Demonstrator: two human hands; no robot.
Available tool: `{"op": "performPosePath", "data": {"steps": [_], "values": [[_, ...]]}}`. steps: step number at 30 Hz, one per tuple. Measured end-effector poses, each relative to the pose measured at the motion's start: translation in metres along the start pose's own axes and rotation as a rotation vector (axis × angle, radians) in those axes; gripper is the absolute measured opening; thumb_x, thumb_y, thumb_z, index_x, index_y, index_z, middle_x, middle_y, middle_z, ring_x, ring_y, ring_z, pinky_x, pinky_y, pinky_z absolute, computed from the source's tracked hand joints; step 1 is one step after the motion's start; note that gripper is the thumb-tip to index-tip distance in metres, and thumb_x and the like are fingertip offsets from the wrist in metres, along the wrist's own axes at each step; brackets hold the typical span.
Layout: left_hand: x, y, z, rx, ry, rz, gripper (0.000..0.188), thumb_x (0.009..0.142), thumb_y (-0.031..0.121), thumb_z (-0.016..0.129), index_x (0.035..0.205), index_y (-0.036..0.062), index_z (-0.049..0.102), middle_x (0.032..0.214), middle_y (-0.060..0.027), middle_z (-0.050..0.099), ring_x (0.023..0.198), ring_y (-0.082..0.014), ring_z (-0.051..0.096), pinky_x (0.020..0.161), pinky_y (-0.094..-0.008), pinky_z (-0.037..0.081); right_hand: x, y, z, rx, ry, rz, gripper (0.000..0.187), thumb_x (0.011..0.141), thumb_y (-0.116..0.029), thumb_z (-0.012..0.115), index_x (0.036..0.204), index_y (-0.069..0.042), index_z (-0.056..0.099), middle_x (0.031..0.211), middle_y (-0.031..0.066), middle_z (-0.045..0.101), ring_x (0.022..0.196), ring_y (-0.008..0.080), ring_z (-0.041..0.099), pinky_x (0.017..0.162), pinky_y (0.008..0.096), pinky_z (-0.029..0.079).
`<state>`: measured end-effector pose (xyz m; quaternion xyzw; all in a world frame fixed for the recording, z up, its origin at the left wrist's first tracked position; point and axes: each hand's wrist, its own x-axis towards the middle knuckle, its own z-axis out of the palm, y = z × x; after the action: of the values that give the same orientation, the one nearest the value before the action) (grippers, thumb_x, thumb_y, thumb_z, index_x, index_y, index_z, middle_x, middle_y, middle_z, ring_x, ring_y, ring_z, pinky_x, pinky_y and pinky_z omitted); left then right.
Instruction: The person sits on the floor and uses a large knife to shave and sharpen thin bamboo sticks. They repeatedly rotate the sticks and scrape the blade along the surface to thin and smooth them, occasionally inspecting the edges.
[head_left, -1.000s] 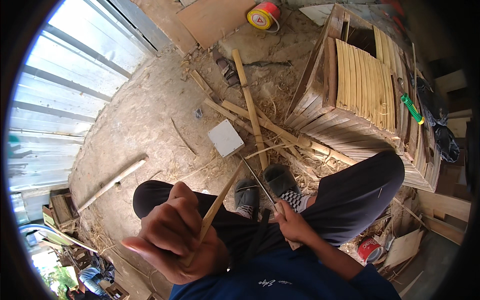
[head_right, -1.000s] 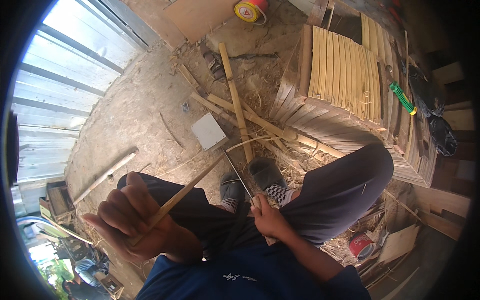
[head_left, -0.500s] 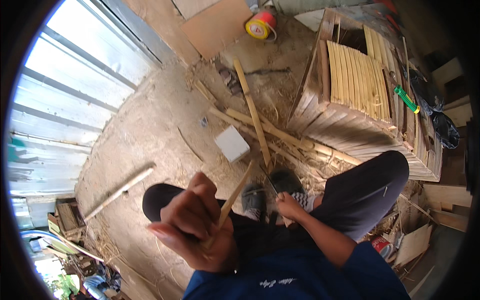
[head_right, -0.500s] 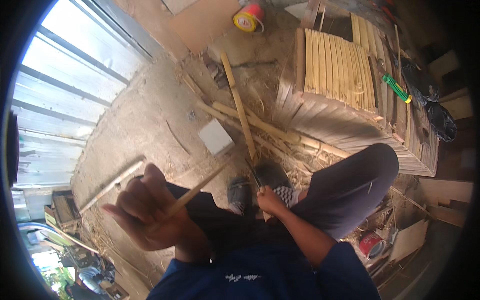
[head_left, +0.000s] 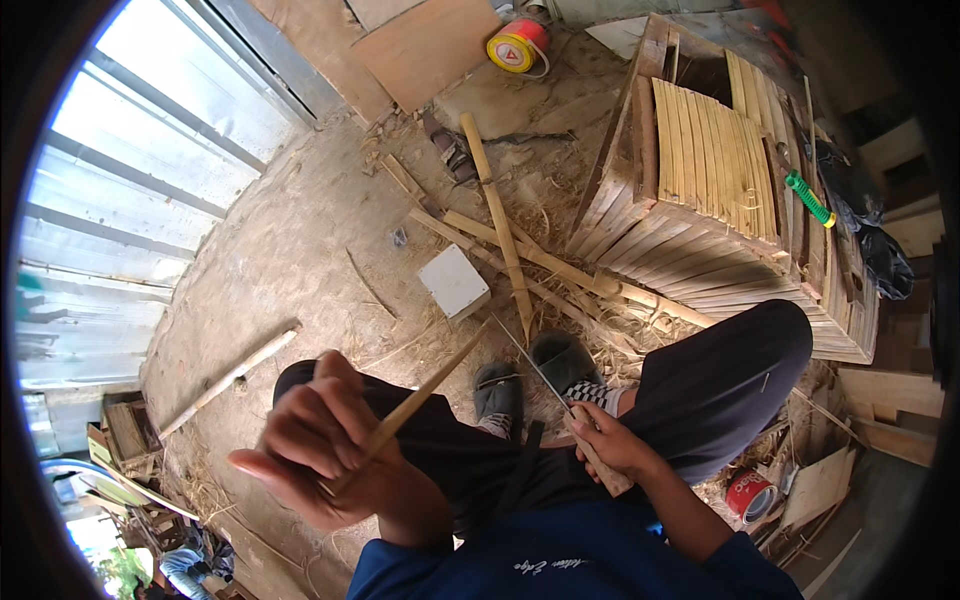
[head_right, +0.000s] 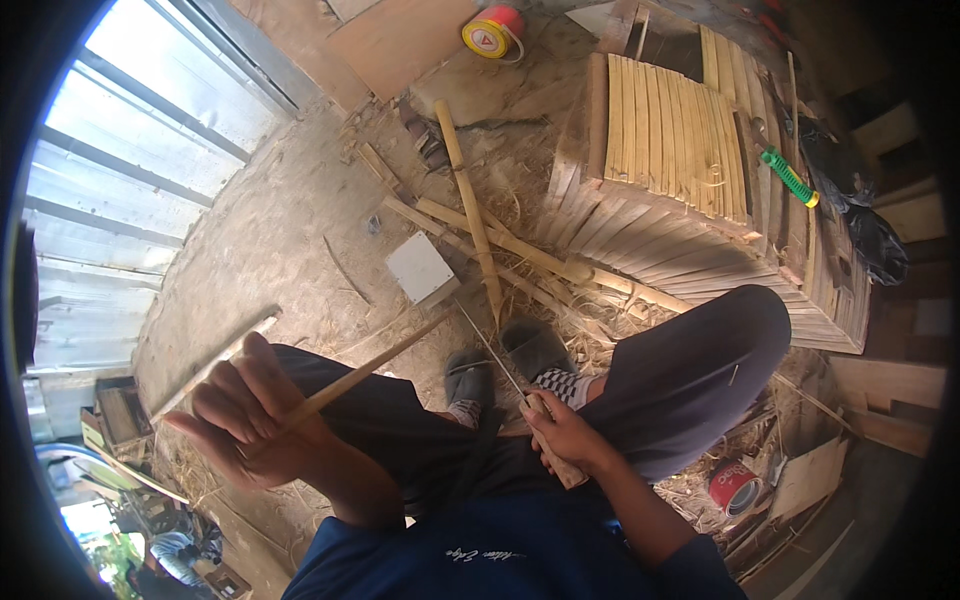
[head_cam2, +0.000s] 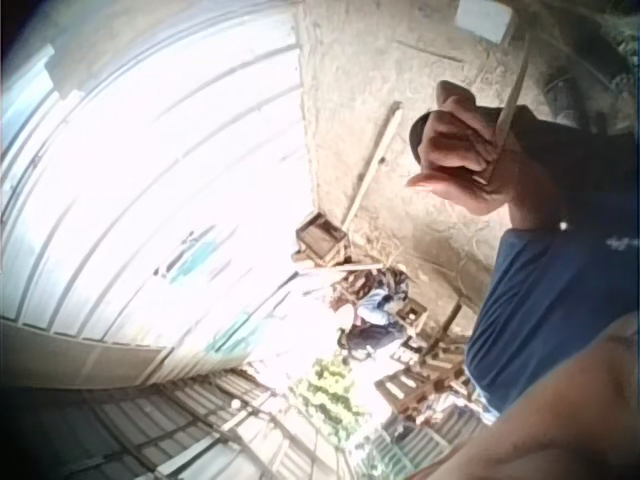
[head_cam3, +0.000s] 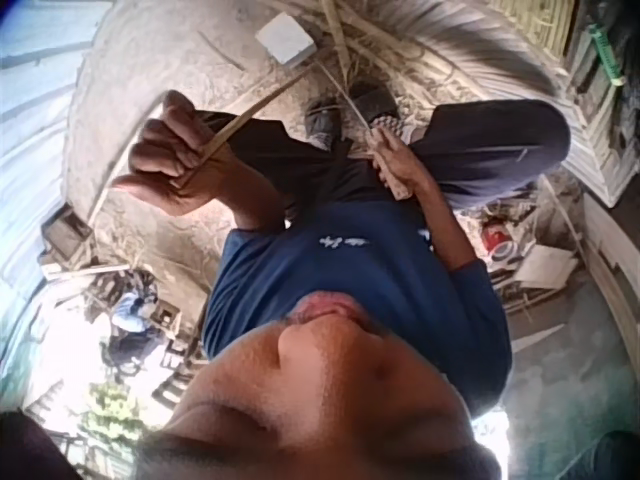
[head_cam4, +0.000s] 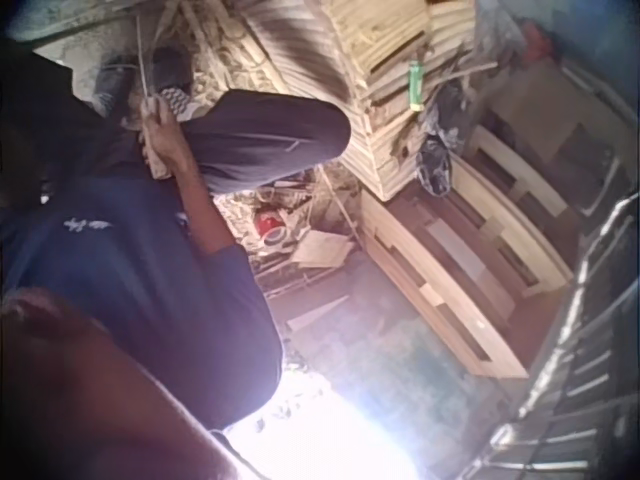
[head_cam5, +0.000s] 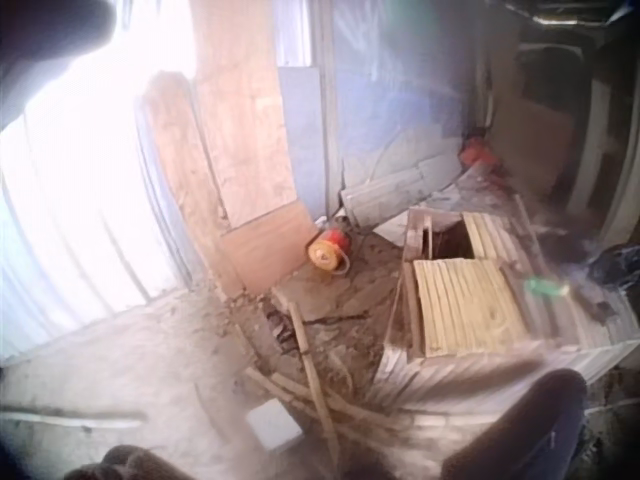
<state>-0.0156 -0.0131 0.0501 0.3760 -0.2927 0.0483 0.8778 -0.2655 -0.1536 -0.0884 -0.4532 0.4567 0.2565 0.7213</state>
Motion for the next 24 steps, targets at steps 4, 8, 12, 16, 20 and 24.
{"op": "performPosePath", "data": {"steps": [4,8,12,16,20,24], "values": [[0.012,-0.015,-0.024,0.376,0.199,0.370,0.062,0.107,0.060,0.024,0.070,0.0126,0.041,0.059,0.0023,0.032,0.048,-0.0105,0.031,0.050,-0.0308,0.029,0.000,0.007,-0.015,0.246,-0.197,0.014,0.051,0.105,-0.028,0.057,0.150,-0.027,0.032,0.078,0.0073,0.054,0.055,0.0150,0.053,0.048,0.0305,0.047],[0.013,-0.045,-0.037,0.712,0.308,0.517,0.037,0.108,0.038,0.042,0.088,0.0074,0.046,0.069,-0.0032,0.045,0.060,-0.0114,0.043,0.055,-0.0252,0.037,-0.008,0.015,-0.036,0.567,-0.545,-0.073,0.055,0.101,-0.029,0.063,0.144,-0.023,0.028,0.082,0.0092,0.050,0.060,0.0147,0.051,0.054,0.0309,0.048],[0.004,-0.071,-0.035,0.733,0.366,0.528,0.026,0.106,0.024,0.051,0.101,-0.0010,0.048,0.083,-0.0105,0.056,0.067,-0.0128,0.051,0.063,-0.0248,0.045,-0.015,0.028,-0.043,0.636,-0.700,-0.184,0.052,0.100,-0.033,0.064,0.138,-0.018,0.033,0.080,0.0083,0.048,0.058,0.0152,0.051,0.053,0.0303,0.048],[-0.002,-0.077,-0.028,0.837,0.338,0.442,0.032,0.107,0.019,0.048,0.096,-0.0073,0.062,0.082,-0.0104,0.063,0.067,-0.0128,0.057,0.061,-0.0267,0.046,-0.025,0.030,-0.043,0.651,-0.814,-0.283,0.042,0.099,-0.030,0.064,0.130,-0.015,0.041,0.078,0.0095,0.047,0.057,0.0161,0.052,0.052,0.0324,0.049],[0.005,-0.071,-0.034,0.749,0.277,0.220,0.029,0.104,0.018,0.057,0.095,-0.0072,0.070,0.091,-0.0130,0.073,0.073,-0.0117,0.064,0.070,-0.0256,0.051,-0.050,0.000,-0.046,0.408,-0.608,-0.503,0.049,0.091,-0.032,0.071,0.122,-0.003,0.047,0.074,0.0141,0.054,0.055,0.0243,0.055,0.052,0.0367,0.052],[0.016,-0.070,-0.047,0.778,0.185,-0.006,0.026,0.100,0.019,0.067,0.105,-0.0052,0.073,0.092,-0.0099,0.075,0.081,-0.0102,0.065,0.075,-0.0251,0.052,-0.081,-0.074,-0.055,0.185,-0.526,-0.916,0.044,0.084,-0.032,0.077,0.097,0.004,0.056,0.069,0.0179,0.057,0.056,0.0287,0.058,0.047,0.0380,0.051]]}}
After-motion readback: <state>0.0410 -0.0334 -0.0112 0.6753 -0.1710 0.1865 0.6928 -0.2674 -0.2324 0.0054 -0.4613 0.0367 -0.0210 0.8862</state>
